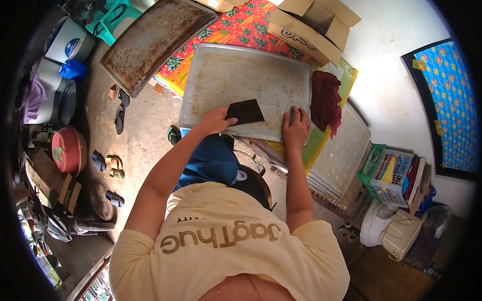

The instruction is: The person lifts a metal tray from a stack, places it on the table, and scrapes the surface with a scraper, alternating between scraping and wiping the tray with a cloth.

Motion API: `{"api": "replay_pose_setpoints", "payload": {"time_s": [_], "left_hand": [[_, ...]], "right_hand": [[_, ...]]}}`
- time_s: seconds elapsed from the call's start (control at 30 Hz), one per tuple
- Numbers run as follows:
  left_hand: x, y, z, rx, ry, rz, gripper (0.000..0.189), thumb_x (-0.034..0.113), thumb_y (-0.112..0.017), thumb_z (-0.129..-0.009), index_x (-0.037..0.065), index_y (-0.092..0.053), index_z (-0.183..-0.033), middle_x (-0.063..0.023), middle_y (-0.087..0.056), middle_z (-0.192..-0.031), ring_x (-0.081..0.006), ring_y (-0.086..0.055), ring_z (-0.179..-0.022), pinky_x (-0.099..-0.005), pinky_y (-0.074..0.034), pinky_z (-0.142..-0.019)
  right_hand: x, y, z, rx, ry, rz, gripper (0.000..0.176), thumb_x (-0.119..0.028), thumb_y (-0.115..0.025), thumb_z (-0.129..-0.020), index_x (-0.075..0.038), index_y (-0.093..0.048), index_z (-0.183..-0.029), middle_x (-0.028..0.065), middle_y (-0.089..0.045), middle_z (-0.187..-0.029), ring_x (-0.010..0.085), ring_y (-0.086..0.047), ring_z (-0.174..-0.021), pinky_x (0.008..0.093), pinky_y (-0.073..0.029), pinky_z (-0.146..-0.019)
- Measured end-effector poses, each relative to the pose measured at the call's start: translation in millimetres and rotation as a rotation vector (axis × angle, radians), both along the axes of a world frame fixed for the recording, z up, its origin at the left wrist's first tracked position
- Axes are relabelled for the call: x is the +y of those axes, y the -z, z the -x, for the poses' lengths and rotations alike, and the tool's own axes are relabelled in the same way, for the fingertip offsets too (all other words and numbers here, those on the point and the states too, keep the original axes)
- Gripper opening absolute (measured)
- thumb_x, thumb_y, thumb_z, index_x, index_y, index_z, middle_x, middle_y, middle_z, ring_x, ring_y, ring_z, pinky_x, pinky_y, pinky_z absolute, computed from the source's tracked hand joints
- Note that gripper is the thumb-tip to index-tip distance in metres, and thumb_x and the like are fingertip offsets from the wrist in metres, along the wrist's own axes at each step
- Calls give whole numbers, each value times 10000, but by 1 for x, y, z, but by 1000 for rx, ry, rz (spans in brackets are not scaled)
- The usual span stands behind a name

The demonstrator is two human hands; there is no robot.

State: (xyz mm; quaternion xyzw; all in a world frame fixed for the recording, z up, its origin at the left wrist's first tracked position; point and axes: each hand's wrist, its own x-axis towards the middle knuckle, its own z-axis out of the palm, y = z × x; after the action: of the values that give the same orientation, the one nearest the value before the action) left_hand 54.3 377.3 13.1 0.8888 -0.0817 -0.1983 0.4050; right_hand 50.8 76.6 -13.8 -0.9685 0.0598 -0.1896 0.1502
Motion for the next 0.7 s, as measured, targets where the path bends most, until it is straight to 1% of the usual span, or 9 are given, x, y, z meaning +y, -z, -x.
{"api": "replay_pose_setpoints", "payload": {"time_s": [0.03,0.13,0.23,0.33,0.43,0.53,0.63,0.7], "left_hand": [[0,6,0,-24,17,9,337,397,-695,-871,100,-699,-1030,-166,-705,-906,-358,-663,-903,-441,-498,-781],[-2,-14,-1,86,8,-44,338,389,-699,-867,108,-701,-1055,-159,-710,-919,-357,-665,-916,-438,-500,-788],[0,2,-1,-4,17,22,335,393,-700,-868,107,-701,-1042,-157,-707,-900,-353,-667,-898,-440,-500,-776],[-2,-10,0,37,23,-18,328,381,-700,-868,108,-700,-1049,-155,-710,-900,-348,-669,-888,-439,-502,-771],[-1,6,-1,0,-9,25,324,382,-694,-874,108,-699,-1047,-151,-711,-897,-338,-672,-884,-437,-503,-765],[-1,-8,-1,67,39,-20,324,377,-692,-875,106,-697,-1053,-151,-713,-901,-337,-673,-884,-434,-504,-767],[-2,-8,1,24,-12,27,332,385,-693,-876,99,-696,-1044,-159,-710,-902,-344,-672,-884,-435,-504,-766],[-1,-1,-1,12,-2,38,338,387,-692,-877,90,-695,-1039,-170,-708,-907,-350,-671,-884,-436,-505,-766]], "right_hand": [[0,0,1,-1,4,1,395,-397,-611,-931,-178,-649,-1258,96,-575,-1330,296,-510,-1272,435,-355,-1084],[0,-2,2,8,0,-4,391,-391,-613,-930,-177,-648,-1256,98,-572,-1333,297,-509,-1271,436,-356,-1081],[0,-1,1,7,4,8,391,-388,-612,-930,-176,-645,-1258,102,-568,-1337,296,-509,-1272,437,-357,-1079],[1,-3,2,13,-3,-3,393,-386,-610,-931,-176,-641,-1262,104,-564,-1341,296,-508,-1273,440,-355,-1080],[0,0,1,13,3,11,395,-388,-607,-933,-175,-640,-1263,105,-561,-1346,296,-507,-1275,441,-354,-1081],[1,-2,2,15,0,6,396,-390,-607,-932,-175,-640,-1263,107,-560,-1349,297,-505,-1277,442,-350,-1085],[0,0,0,18,6,9,398,-393,-607,-932,-175,-639,-1264,105,-560,-1350,299,-502,-1280,441,-345,-1090],[2,-2,1,17,0,0,399,-393,-606,-932,-175,-639,-1265,104,-560,-1350,301,-500,-1282,441,-342,-1093]]}}
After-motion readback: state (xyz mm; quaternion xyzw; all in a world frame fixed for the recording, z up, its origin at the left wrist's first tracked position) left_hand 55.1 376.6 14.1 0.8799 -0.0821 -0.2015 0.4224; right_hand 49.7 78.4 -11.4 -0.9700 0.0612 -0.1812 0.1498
